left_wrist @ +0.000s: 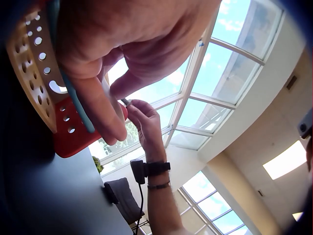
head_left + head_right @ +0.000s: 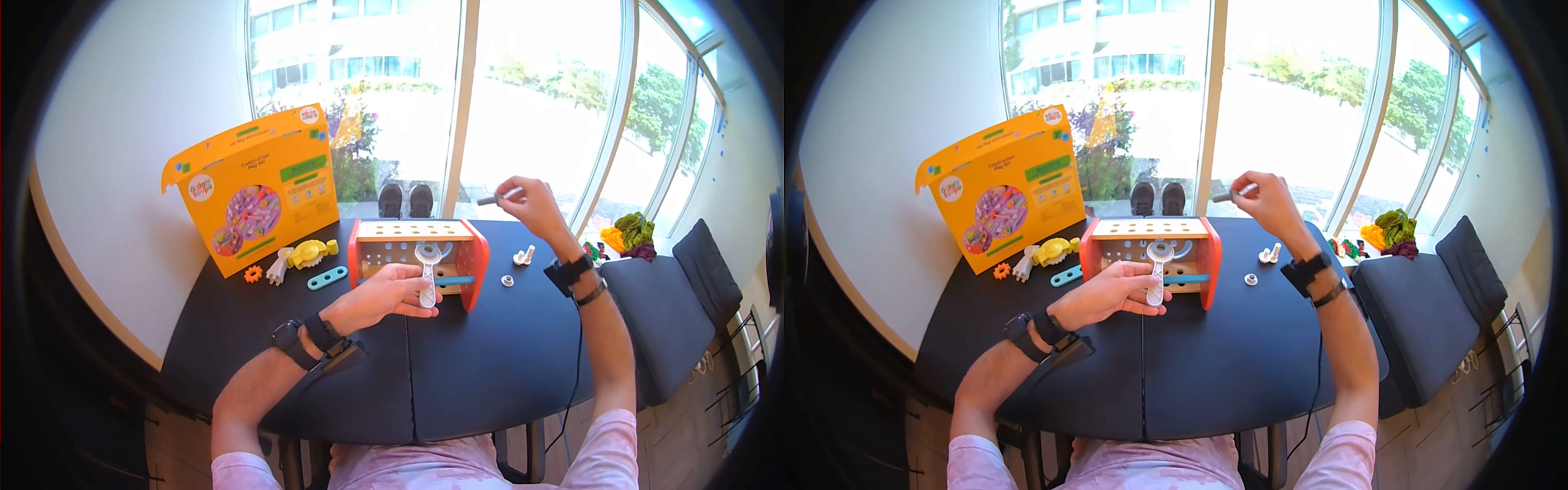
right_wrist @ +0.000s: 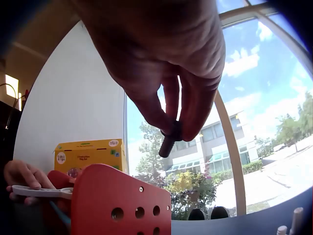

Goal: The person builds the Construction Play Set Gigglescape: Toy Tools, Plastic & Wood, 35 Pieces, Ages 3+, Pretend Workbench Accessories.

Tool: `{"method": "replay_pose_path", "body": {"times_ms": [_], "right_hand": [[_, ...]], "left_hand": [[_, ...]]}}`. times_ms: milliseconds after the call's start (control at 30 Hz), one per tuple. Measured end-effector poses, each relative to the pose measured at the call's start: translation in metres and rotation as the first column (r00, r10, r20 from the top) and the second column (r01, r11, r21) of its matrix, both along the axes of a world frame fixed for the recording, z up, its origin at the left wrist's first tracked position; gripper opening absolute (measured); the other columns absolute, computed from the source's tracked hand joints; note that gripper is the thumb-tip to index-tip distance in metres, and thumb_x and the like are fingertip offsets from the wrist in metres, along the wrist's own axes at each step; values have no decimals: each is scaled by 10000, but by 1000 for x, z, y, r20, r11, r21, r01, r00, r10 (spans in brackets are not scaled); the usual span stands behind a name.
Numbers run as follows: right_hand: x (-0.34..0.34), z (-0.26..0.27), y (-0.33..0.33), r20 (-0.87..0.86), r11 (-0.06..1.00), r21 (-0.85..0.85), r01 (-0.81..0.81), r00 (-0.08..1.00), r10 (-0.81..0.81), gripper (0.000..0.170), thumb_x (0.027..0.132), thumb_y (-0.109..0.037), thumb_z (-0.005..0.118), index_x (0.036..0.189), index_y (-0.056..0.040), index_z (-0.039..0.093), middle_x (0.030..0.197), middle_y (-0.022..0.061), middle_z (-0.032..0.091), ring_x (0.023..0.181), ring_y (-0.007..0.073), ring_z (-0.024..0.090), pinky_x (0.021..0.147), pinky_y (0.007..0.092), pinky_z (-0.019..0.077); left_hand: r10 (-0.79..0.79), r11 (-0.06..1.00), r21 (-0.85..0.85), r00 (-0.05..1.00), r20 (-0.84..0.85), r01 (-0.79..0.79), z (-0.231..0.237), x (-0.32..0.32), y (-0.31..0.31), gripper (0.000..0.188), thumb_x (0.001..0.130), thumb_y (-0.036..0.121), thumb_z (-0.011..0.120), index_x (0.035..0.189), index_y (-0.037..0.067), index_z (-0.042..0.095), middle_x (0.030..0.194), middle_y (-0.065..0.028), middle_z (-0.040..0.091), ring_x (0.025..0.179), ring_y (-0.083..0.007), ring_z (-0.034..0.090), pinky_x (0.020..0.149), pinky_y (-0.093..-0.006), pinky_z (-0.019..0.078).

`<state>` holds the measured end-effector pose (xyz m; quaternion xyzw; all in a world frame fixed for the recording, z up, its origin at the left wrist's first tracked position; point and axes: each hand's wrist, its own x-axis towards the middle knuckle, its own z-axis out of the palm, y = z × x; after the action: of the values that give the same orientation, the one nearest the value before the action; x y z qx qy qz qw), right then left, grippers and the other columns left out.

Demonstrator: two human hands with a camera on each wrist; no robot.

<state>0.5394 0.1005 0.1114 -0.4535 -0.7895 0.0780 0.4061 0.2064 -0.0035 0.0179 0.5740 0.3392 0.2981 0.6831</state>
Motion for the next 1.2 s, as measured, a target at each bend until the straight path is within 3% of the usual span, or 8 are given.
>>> {"method": "replay_pose_path", "body": {"times_ms": [100,200,300,567,700,800,1200], "right_hand": [[-32,21,10,72,986,11,-165,984,164,174,913,-84,790,1049,21,812,950,128,833,852,238,815,779,357,635],[-56,23,34,206,961,-108,-255,940,273,163,922,-89,802,1049,10,824,959,112,828,888,226,804,828,342,641],[-80,22,41,353,949,-101,-297,882,314,179,893,-77,804,1050,5,828,949,123,828,858,228,797,811,355,636],[-109,14,55,540,944,-31,-328,790,292,171,856,-22,784,1015,-6,843,953,162,829,903,328,797,852,419,630],[-116,10,65,535,938,-97,-332,778,330,158,857,-14,788,1004,-5,847,984,174,836,942,339,805,868,427,635],[-121,8,68,555,943,-115,-312,767,321,155,853,-8,794,998,-7,851,997,176,839,957,339,807,872,426,636],[-131,12,73,579,932,-240,-271,731,362,224,810,12,842,1032,-5,857,977,168,837,915,309,800,820,413,629]], "left_hand": [[17,1000,-22,1000,25,-16,6,7,4,370,1157,214,600,1405,-60,614,1252,-179,749,1119,-285,794,1024,-387,673],[0,997,-71,997,75,5,4,12,15,339,1143,183,620,1363,-75,618,1254,-196,746,1137,-297,790,1040,-392,672],[-4,995,-97,995,100,14,4,14,20,302,1129,157,638,1327,-71,628,1257,-213,743,1154,-310,785,1053,-393,670],[15,995,-98,995,96,-6,-2,15,37,303,1121,127,640,1298,-118,634,1257,-223,739,1144,-318,790,1057,-381,666],[41,994,-102,997,71,-34,-2,15,42,290,1116,100,634,1286,-134,644,1241,-228,742,1127,-324,794,1042,-374,672],[50,990,-136,997,56,-42,-5,15,47,317,1142,114,605,1348,-127,629,1299,-248,748,1133,-314,798,982,-296,674],[93,972,-225,991,97,-69,-9,16,68,376,1138,56,584,1436,-164,519,1307,-282,729,1144,-325,797,998,-288,675]]}}
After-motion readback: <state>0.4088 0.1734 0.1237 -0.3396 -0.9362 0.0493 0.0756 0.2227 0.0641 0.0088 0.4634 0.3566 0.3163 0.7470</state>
